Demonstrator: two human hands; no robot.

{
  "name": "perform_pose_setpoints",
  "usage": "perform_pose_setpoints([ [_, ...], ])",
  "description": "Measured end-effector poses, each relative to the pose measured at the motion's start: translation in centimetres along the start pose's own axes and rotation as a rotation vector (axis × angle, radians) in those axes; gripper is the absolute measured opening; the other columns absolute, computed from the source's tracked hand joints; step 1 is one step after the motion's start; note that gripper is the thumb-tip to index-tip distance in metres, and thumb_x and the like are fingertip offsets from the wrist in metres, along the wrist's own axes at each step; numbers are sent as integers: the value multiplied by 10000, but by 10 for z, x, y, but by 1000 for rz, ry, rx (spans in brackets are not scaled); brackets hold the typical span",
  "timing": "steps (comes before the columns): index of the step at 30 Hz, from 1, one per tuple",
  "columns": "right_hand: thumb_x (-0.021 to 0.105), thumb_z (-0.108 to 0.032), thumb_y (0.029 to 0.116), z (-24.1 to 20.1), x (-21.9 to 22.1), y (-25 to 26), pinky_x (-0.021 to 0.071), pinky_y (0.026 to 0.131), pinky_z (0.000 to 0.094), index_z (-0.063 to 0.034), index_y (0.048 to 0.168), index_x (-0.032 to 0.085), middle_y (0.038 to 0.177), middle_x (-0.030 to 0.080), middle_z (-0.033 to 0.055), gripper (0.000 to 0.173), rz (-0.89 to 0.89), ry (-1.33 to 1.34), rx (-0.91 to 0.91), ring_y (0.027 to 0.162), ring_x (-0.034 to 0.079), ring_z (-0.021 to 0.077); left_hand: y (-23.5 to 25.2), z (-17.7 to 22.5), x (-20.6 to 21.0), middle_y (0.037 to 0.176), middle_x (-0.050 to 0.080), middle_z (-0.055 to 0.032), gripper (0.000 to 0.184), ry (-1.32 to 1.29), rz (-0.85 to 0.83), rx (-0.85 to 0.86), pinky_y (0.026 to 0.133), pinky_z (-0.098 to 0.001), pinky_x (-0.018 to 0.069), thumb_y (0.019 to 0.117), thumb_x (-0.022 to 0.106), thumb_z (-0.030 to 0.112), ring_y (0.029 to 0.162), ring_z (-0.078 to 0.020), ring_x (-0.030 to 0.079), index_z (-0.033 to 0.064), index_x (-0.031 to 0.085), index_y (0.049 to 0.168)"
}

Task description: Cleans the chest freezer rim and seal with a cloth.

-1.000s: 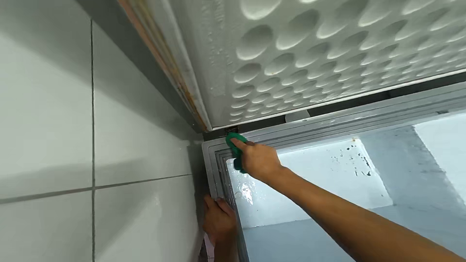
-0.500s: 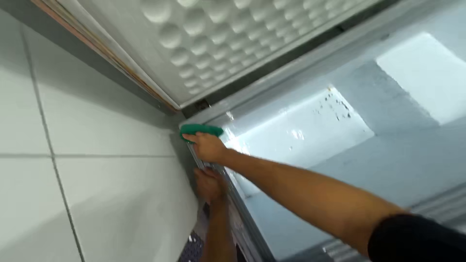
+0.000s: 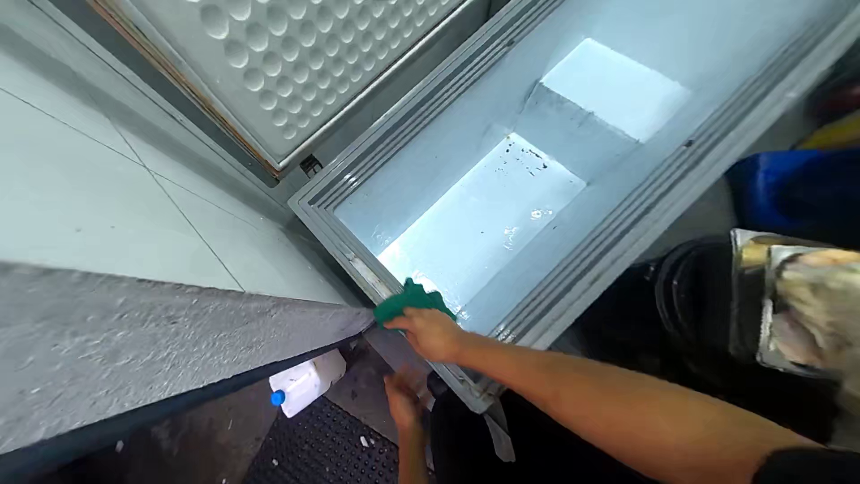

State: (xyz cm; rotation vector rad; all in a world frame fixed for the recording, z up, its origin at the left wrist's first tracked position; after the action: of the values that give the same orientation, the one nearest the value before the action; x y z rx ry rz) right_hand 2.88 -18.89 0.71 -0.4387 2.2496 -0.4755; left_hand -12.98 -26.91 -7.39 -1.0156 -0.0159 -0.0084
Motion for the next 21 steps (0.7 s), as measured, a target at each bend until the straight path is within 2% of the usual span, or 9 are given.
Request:
perform_pose_setpoints([
  [4, 453, -111, 1029, 17, 52, -100, 537, 898, 611, -300, 1452, 578, 1306, 636, 177, 480, -81, 45, 146, 1119, 657, 399, -64, -52, -21, 1325, 615, -255, 674, 126, 55, -119, 884, -554, 513, 1122, 105, 451, 1119, -385, 636, -5, 493, 1430],
  [6, 445, -118, 1025, 6, 73, -132, 510, 979, 597, -259, 1419, 609, 1314, 652, 158, 450, -125, 152, 225, 1194, 636, 370, -91, -51, -15, 1321, 619, -233, 648, 174, -69, -137, 877, -562, 531, 1124, 143, 463, 1110, -371, 649, 17, 487, 1444],
  [8, 455, -111, 1031, -16, 101, -161, 477, 1054, 578, -158, 1399, 619, 1318, 665, 174, 406, -108, 391, 275, 1244, 622, 352, -116, -45, -7, 1191, 673, -203, 702, 157, -198, -175, 840, -517, 569, 1100, 172, 547, 1018, -308, 679, 17, 539, 1379],
  [10, 479, -116, 1030, -38, 128, -185, 472, 1089, 547, -90, 1434, 577, 1336, 657, 188, 416, -23, 576, 251, 1258, 623, 335, -132, -36, -11, 1080, 703, -140, 622, 99, -308, -218, 855, -455, 578, 1094, 252, 531, 973, -227, 686, 40, 591, 1270],
  [13, 555, -215, 1030, -57, 132, -211, 456, 1099, 513, -2, 1413, 558, 1318, 642, 223, 439, -37, 641, 76, 1258, 612, 332, -137, -36, -36, 968, 728, -142, 390, 120, -363, -297, 803, -435, 597, 1069, 466, 353, 889, -226, 713, 16, 626, 1182],
  [14, 581, -239, 1020, -60, 123, -218, 432, 1129, 498, -1, 1443, 534, 1359, 623, 221, 487, -53, 638, 18, 1298, 589, 317, -136, -32, -42, 989, 733, -158, 366, 137, -405, -285, 823, -440, 605, 1044, 524, 312, 911, -239, 722, 7, 599, 1232],
  [16, 631, -255, 992, -59, 106, -233, 419, 1157, 471, -34, 1511, 483, 1417, 602, 199, 583, 24, 639, -55, 1340, 568, 280, -138, -8, -38, 1090, 722, -202, 502, 216, -469, -203, 886, -473, 608, 969, 654, 244, 988, -283, 724, -9, 499, 1374],
  [18, 656, -230, 978, -51, 94, -247, 489, 1089, 460, -56, 1549, 440, 1368, 628, 190, 635, 202, 666, -76, 1244, 624, 272, -138, 29, -15, 1165, 704, -185, 587, 385, -539, -19, 907, -456, 611, 917, 709, 215, 1022, -270, 718, 1, 489, 1418],
  [21, 632, -185, 966, -22, 86, -273, 618, 808, 373, -63, 1550, 411, 1215, 690, 109, 636, 503, 734, 38, 918, 708, 175, -135, 87, 26, 1047, 739, -136, 352, 683, -420, 375, 864, -418, 623, 965, 684, 207, 937, -204, 737, -5, 640, 1243],
])
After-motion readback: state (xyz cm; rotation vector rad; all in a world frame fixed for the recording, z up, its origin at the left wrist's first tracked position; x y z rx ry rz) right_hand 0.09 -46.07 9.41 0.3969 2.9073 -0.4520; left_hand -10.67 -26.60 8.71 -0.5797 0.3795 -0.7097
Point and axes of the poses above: each hand's wrist, its own y-axis towards the middle knuckle, its own x-axis out of the palm, z = x × y, the point moved 4 cm from there along y, towards the middle knuckle
